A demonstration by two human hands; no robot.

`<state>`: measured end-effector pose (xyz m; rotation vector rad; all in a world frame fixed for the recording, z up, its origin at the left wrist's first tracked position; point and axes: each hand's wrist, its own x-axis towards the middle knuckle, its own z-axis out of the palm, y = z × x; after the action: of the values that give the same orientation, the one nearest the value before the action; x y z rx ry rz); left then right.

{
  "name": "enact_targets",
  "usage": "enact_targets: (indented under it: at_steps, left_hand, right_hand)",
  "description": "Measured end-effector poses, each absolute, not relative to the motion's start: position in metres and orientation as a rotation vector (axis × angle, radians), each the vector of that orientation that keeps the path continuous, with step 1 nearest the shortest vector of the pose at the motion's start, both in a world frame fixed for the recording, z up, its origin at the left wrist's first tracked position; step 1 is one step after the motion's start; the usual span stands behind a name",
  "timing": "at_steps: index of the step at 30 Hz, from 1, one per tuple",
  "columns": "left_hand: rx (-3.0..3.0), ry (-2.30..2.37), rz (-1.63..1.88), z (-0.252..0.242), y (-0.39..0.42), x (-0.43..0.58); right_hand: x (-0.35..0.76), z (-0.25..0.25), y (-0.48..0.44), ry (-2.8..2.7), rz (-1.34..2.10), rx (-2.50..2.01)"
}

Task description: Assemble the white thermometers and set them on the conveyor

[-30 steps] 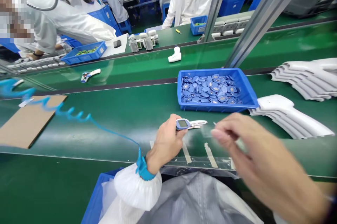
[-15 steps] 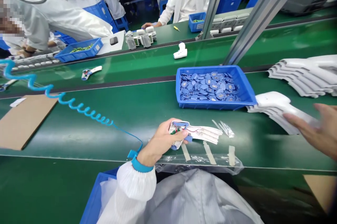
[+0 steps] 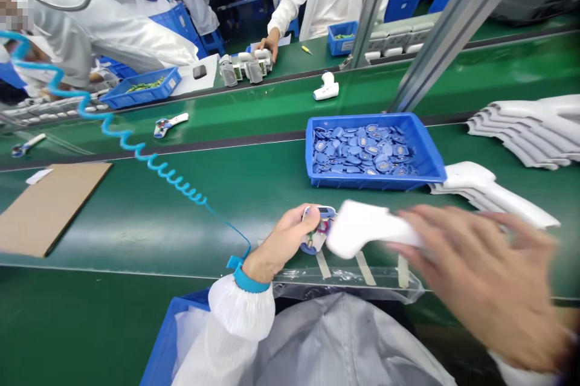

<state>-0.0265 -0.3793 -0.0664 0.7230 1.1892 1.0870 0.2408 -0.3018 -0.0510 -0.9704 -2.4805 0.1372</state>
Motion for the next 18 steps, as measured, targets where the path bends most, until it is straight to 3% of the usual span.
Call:
enact_targets:
  at_steps: [3,6,9,14,16,18]
  left_hand:
    - [0.815,1.188,1.107,-0.067,-0.379,-0.027]
    - [0.88,1.23,1.077,-0.069,-0.379,-0.026]
    - [0.966,1.311,1.059,-0.069,-0.381,-0.024]
    - [1.24,1.554,0.956,-0.061,-0.384,-0.024]
    - [1.288,1.628,0.97,-0.057,-0.384,-0.022]
    - [1.341,1.637,0.991,-0.054,-0.384,-0.02]
  right_hand:
    - [0.205,-0.046,-0.326,-2.566,-0.324,-0.711]
    - [0.184,-0.05,-0.324,-2.627,-0.389,-0.643]
    - [0.181,-0.062,-0.315,-2.66,-0.145,-0.717]
    - [0.166,-0.058,-0.306,-2.393,0.738,-0.837]
    - [0.143,-0.05,-0.306,-2.233,0.869,-0.904]
    - [0.117,-0.044,-0.308,-2.19,0.782,-0.982]
